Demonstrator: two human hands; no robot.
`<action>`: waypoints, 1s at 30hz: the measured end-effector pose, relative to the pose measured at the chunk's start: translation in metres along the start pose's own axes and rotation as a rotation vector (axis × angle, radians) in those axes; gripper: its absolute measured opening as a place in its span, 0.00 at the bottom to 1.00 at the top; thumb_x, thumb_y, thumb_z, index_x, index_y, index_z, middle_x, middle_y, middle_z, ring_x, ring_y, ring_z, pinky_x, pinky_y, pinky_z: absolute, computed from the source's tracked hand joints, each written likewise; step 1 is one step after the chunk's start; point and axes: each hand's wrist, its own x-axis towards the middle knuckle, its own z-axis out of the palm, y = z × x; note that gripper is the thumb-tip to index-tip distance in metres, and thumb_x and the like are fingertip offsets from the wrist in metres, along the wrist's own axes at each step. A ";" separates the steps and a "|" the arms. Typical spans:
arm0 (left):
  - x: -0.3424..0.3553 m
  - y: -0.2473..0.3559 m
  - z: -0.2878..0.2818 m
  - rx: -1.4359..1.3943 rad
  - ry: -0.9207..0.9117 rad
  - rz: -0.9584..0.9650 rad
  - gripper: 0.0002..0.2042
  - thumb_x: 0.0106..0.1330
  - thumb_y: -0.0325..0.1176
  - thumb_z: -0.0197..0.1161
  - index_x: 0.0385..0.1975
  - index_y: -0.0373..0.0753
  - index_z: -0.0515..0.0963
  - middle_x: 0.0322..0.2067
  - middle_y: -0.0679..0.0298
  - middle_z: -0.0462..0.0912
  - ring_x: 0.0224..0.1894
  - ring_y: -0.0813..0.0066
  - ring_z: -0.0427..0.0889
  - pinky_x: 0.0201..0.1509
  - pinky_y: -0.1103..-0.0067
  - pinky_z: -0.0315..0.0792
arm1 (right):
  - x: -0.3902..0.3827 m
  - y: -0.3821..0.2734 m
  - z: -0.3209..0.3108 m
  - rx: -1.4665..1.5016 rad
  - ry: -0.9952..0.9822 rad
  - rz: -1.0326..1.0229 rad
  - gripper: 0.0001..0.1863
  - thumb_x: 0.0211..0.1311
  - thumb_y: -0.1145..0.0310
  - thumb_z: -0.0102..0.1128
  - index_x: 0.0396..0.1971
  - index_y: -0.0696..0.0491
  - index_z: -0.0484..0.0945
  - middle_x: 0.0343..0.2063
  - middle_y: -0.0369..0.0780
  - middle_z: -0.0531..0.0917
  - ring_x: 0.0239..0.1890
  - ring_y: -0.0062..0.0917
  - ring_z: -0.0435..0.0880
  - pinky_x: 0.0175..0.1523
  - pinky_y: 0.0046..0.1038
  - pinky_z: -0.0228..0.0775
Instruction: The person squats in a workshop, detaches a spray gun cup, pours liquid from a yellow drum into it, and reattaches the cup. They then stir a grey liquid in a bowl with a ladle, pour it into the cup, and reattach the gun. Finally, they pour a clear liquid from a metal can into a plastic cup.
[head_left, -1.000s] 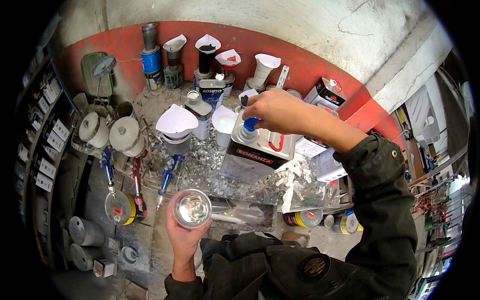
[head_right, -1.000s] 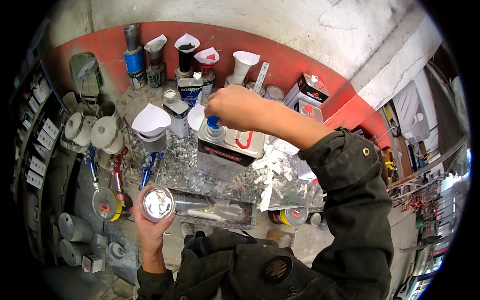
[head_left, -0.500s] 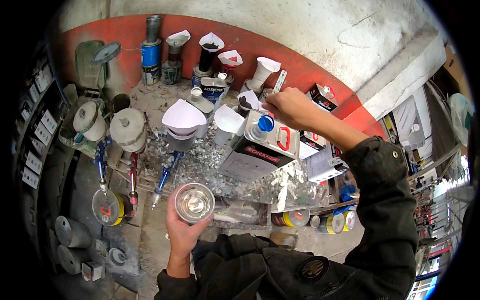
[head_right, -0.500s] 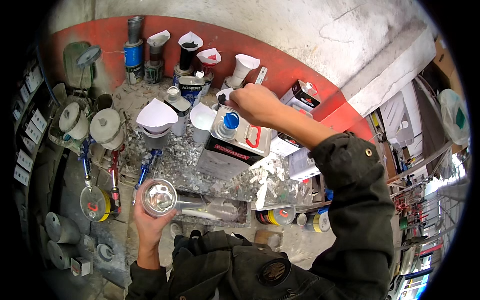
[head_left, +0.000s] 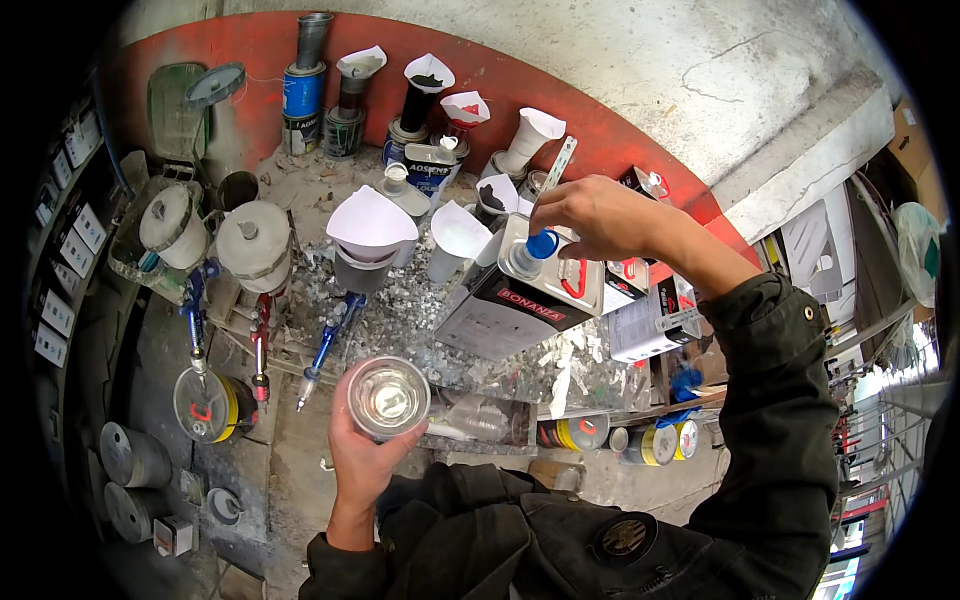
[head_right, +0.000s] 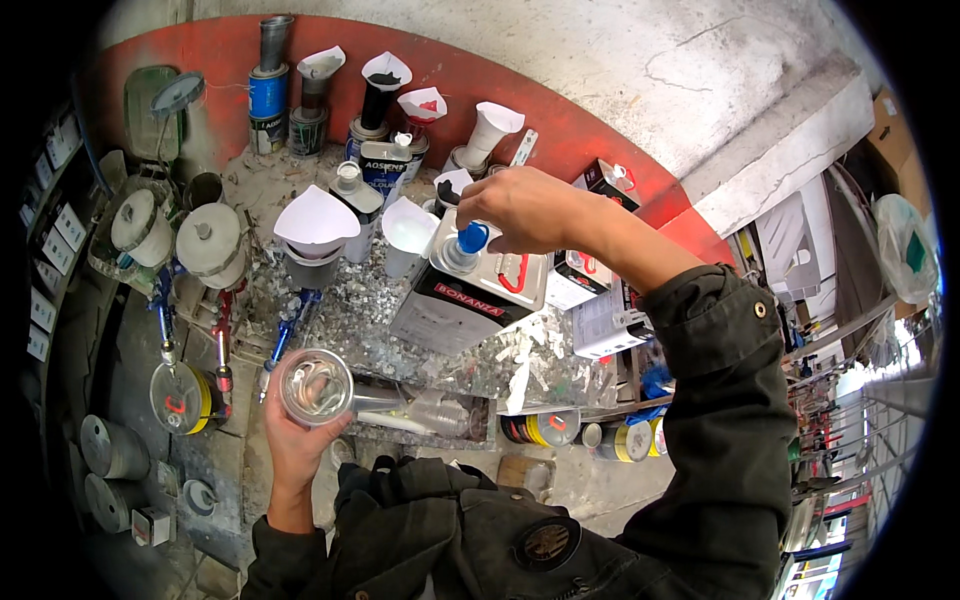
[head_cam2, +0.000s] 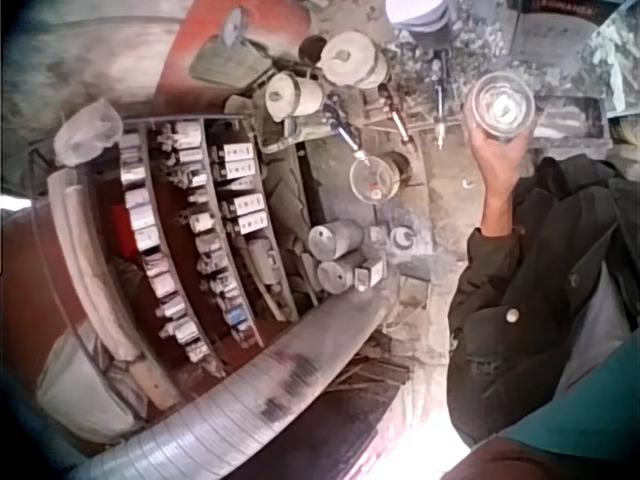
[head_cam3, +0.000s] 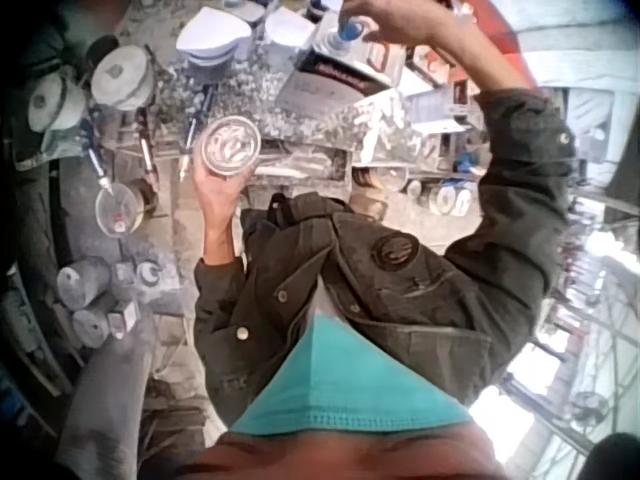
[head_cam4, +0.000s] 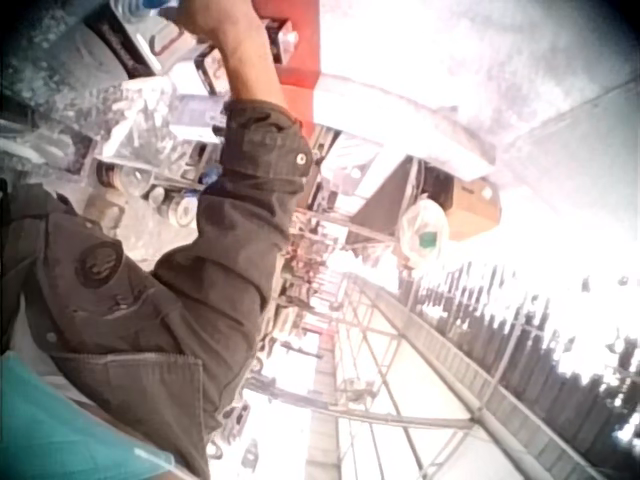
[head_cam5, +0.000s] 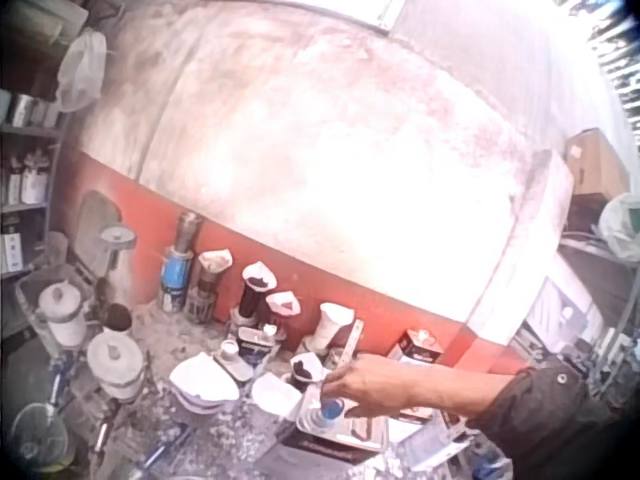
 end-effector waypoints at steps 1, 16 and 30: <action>0.000 0.000 -0.001 -0.019 0.009 -0.008 0.37 0.44 0.21 0.73 0.57 0.31 0.63 0.50 0.58 0.74 0.53 0.72 0.74 0.58 0.75 0.69 | 0.002 -0.002 -0.001 -0.002 -0.023 0.000 0.12 0.47 0.73 0.66 0.35 0.56 0.80 0.29 0.41 0.82 0.37 0.36 0.82 0.39 0.35 0.74; 0.002 -0.005 -0.009 -0.047 0.025 -0.030 0.37 0.44 0.22 0.73 0.58 0.31 0.63 0.51 0.58 0.74 0.53 0.71 0.74 0.59 0.75 0.68 | 0.002 0.005 0.008 -0.077 0.066 -0.103 0.13 0.48 0.65 0.69 0.33 0.55 0.80 0.35 0.38 0.82 0.37 0.34 0.81 0.40 0.36 0.75; 0.009 -0.002 0.000 -0.027 0.007 -0.034 0.37 0.42 0.21 0.73 0.57 0.31 0.64 0.49 0.58 0.74 0.51 0.71 0.75 0.57 0.75 0.69 | -0.002 0.002 0.047 0.920 0.052 0.954 0.21 0.61 0.58 0.62 0.20 0.62 0.78 0.16 0.43 0.82 0.16 0.25 0.83 0.17 0.24 0.74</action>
